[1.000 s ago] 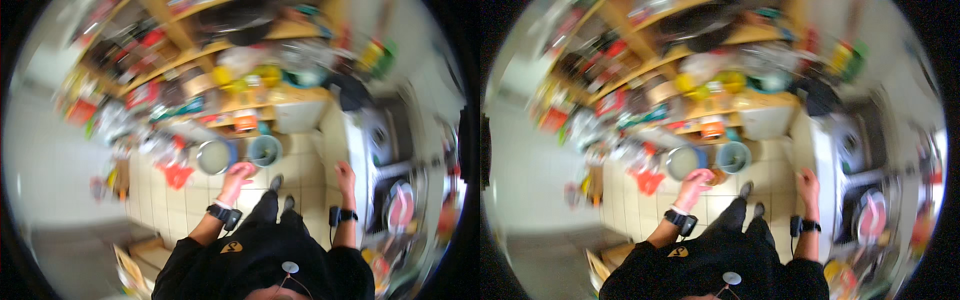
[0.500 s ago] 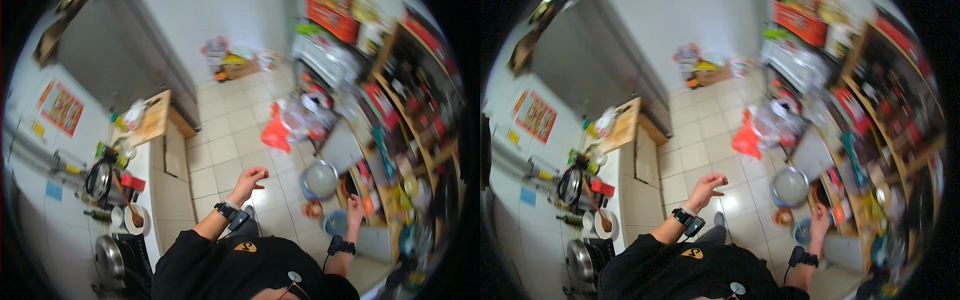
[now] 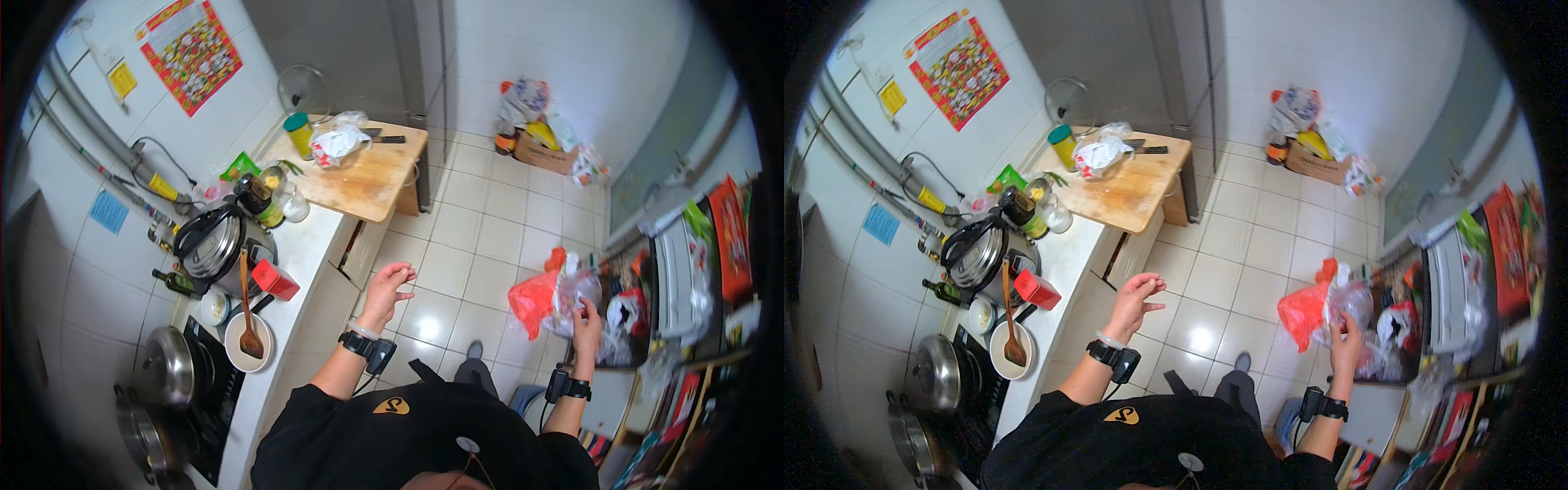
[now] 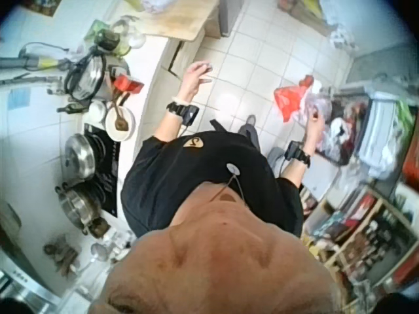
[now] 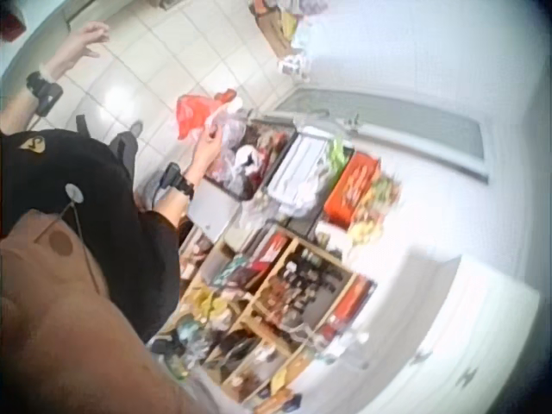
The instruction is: The person organizes food packaging on a kitchen counter, by picking up a yellow bag and placing it into a clear plastic bag, then gathering other plastic bags and moving items into a cabinet.
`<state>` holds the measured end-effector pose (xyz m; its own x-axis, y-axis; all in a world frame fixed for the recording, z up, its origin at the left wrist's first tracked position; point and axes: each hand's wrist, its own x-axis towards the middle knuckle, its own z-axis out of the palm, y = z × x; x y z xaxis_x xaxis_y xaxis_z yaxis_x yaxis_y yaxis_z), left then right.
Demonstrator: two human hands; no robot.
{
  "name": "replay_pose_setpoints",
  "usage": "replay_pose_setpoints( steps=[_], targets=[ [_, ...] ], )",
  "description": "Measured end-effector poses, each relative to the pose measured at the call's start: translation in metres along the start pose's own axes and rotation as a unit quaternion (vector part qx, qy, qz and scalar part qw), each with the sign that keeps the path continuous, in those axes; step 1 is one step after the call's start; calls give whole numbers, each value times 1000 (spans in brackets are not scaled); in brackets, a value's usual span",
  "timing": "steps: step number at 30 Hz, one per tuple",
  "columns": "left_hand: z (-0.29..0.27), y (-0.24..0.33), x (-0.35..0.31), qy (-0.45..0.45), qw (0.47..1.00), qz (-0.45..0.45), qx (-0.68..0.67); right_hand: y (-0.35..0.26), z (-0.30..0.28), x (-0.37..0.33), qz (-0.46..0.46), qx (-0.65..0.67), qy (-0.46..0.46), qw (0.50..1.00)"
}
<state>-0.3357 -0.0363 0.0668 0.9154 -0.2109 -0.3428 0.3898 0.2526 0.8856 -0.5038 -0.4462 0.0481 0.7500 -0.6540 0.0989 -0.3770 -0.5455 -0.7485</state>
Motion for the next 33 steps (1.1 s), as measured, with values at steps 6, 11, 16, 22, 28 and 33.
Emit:
replay_pose_setpoints(
  steps=[6, 11, 16, 22, 28, 33],
  targets=[
    [-36, 27, 49, 146, 986, 54, -52, -77, 108, 192, -126, 87, -137, 979],
    [-47, 46, 58, 306, 942, 105, -92, -204, 229, 295, -332, 69, -240, 909],
    [-41, 47, 62, 417, 894, 100, -132, -327, 350, 313, -404, 89, -381, 827],
    [-66, 38, 81, 498, 841, 120, -175, -422, 440, 270, -495, 114, -487, 710],
    [-90, 76, 134, 511, 819, 143, -220, -497, 487, 298, -525, 143, -494, 679],
    [-103, 104, 163, 520, 809, 169, -214, -564, 522, 329, -488, 100, -502, 707]
  ],
)
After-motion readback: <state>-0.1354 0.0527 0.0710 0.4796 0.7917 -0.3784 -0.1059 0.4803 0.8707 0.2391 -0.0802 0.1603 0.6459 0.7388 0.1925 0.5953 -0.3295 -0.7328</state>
